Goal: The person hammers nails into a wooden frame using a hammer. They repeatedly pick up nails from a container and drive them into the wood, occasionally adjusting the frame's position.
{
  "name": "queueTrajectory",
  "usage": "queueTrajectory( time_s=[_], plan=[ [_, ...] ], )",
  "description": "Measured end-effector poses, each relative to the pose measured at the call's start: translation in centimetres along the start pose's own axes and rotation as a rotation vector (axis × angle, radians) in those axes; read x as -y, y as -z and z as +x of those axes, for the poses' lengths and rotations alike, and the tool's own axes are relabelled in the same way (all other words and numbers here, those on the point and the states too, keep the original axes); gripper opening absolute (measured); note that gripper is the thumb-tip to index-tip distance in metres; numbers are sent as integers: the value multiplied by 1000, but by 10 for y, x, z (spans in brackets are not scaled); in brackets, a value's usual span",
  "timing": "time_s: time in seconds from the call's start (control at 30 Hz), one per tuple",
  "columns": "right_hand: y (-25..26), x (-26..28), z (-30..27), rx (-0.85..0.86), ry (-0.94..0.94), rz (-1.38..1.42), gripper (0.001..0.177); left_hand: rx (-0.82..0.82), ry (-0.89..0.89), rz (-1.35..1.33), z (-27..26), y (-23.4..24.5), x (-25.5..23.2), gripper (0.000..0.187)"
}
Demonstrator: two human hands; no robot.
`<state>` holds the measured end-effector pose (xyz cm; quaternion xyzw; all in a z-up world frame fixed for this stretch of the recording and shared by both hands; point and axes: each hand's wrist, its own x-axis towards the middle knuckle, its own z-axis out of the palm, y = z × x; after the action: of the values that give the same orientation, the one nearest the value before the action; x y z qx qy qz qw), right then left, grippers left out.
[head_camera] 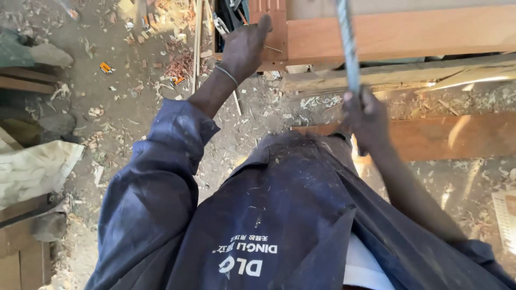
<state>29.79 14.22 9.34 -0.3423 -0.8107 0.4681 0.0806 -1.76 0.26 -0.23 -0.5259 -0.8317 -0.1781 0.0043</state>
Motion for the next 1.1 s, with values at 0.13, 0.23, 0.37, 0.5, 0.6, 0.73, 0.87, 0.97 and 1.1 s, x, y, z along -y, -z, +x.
queueTrajectory(
  time_s=[0.13,0.23,0.37,0.5,0.6,0.73,0.87,0.97,1.1],
  plan=[
    [48,77,7,49,404,327,20,-330,-31,-13,21,-7,6,45],
    [22,64,7,-29,514,548,39,-472,-10,-50,41,5,12,43],
    [-16,-1,-5,-39,333,504,39,-564,48,12,57,-17,35,56],
    [-21,-20,-7,21,68,344,33,-635,82,52,71,-47,48,56],
    [-24,-12,2,35,-23,289,41,-551,114,-19,73,-28,41,49],
    [-5,12,19,7,73,284,31,-425,121,85,66,-34,42,61],
    [37,75,45,-58,477,602,34,-479,112,139,74,-49,53,35],
    [58,119,46,-296,663,779,55,-486,110,141,73,-46,51,48],
    [9,82,69,-387,900,764,52,-439,131,151,73,-40,43,52]
  ],
)
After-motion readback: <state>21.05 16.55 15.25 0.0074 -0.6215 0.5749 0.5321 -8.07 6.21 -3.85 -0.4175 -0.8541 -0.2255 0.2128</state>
